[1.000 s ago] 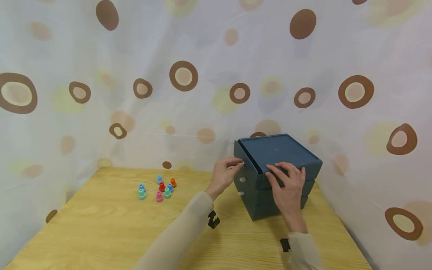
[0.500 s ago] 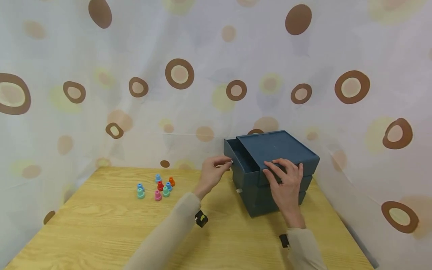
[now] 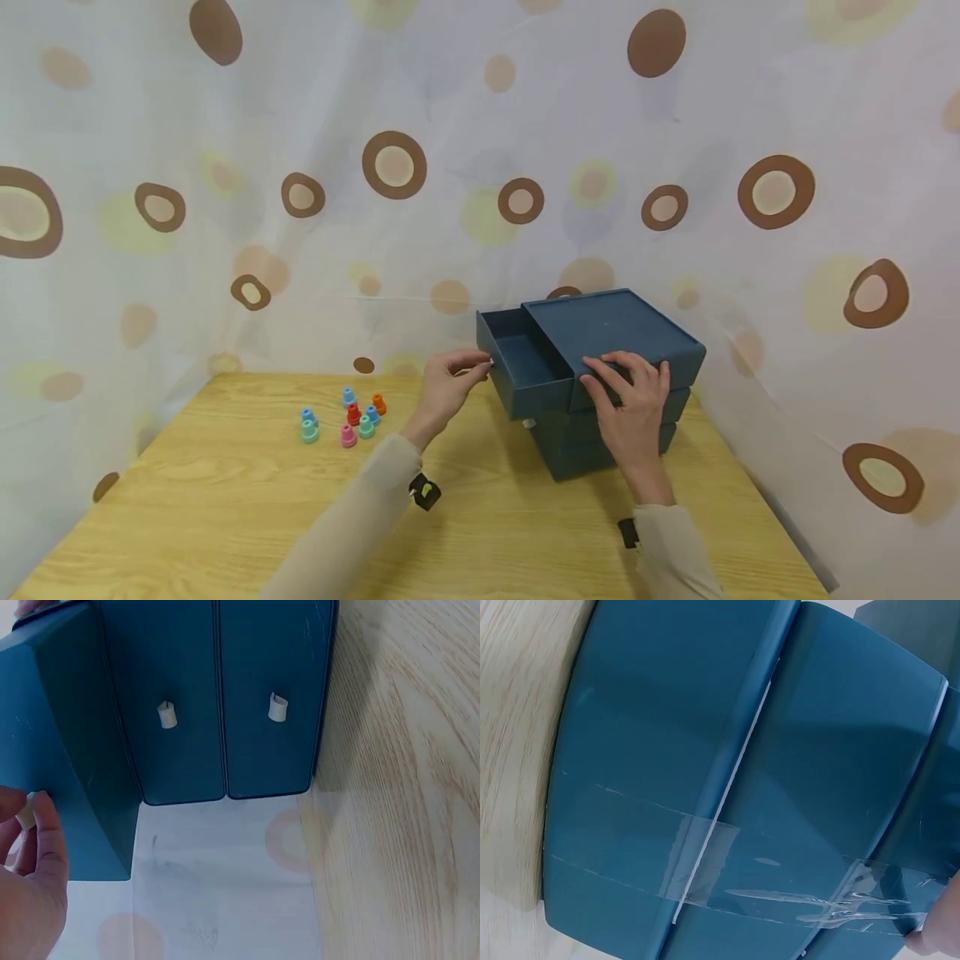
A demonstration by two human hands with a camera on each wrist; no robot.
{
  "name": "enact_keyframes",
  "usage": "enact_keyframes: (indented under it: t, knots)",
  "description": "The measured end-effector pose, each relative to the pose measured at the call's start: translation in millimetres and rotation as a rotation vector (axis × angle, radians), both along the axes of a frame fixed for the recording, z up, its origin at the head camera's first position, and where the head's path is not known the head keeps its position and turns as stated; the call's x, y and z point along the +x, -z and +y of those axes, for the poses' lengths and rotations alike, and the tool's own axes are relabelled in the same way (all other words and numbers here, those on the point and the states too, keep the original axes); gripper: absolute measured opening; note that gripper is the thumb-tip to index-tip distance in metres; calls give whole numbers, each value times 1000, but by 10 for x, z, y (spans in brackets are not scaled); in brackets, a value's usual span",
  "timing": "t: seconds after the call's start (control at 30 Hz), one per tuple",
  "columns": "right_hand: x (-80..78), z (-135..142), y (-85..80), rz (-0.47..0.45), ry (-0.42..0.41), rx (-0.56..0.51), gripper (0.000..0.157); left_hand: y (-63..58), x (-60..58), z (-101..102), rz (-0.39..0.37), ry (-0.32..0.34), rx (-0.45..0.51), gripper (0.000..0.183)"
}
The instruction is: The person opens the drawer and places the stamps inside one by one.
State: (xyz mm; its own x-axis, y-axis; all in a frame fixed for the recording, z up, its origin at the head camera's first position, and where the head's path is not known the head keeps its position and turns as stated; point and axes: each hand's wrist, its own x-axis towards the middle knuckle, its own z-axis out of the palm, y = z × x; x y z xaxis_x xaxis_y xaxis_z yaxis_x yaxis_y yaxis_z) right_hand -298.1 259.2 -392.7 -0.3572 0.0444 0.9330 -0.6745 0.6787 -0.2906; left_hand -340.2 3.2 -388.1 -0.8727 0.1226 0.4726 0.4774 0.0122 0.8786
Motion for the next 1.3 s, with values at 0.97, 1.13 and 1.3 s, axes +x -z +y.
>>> enact_keyframes:
  t: [0.97, 1.13, 1.3]
  knots:
    - [13, -4, -4, -7, -7, -9, 24, 143, -59, -263, 55, 3, 51, 16]
    - [19, -3, 9, -19, -1, -2, 23, 146, -41, -274, 49, -7, 37, 16]
    - [17, -4, 15, -10, -1, -12, 24, 152, -51, -284, 70, -2, -8, 21]
